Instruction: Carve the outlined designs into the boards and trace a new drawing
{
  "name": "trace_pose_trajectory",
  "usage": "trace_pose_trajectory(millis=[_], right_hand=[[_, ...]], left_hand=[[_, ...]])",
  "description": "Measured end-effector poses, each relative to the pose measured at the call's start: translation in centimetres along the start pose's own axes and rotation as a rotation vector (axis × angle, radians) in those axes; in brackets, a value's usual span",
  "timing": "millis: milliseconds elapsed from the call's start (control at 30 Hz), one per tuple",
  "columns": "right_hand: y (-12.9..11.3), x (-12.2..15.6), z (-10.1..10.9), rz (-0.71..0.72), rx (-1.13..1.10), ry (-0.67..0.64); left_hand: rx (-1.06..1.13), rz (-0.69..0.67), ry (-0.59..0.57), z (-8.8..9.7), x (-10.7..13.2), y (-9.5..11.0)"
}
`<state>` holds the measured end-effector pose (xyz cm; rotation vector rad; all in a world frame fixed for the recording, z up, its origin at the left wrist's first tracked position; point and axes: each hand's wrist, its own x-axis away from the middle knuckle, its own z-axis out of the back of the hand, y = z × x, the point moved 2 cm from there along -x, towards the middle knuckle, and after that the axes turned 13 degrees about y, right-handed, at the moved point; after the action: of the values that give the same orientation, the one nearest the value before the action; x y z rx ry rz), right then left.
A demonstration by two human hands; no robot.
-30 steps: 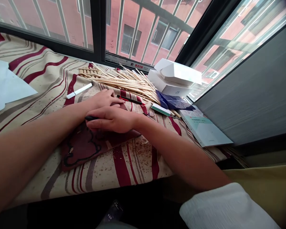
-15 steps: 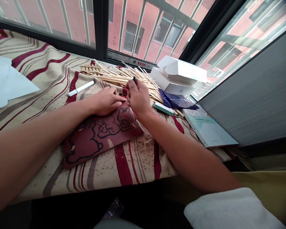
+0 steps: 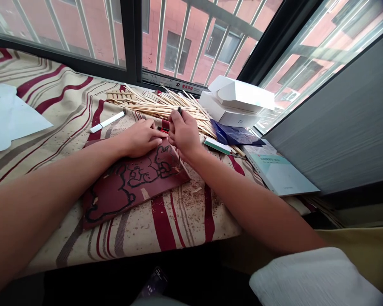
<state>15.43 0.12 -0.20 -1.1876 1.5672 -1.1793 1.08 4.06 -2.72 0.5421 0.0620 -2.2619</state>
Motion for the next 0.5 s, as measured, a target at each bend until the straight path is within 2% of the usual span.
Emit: trace_pose_trajectory(millis=[100,200,267,367,433,500], right_hand=[[0.0,-0.6,0.2,-0.197,-0.068,0.161],[-0.1,-0.3,0.2,-0.297,-0.146,0.126],[-0.1,0.0,0.3,-0.313,-0.209,0.088],[-0.5,0.7,0.9,-0.184,-0.305,0.062],[-0.9,1.7,1.3,-0.003,-0.307,0.025],[-1.5,3.0,1.4,0.197,-0.212,-0.076]], left_hand=[[0.009,0.009,-0.025,0.1,-0.1,0.1],[-0.005,0.002,-0.031,0.1,-0.3,0.2],[-0.009,0.000,-0.029,0.1,-0.3,0.2],[0.001,-0.003,-0.025,0.0,-0.4,0.2],[0.008,-0.007,-0.030,0.0,-0.3,0.3],[0.012,-0.010,-0.031,0.0,-0.2,0.3]])
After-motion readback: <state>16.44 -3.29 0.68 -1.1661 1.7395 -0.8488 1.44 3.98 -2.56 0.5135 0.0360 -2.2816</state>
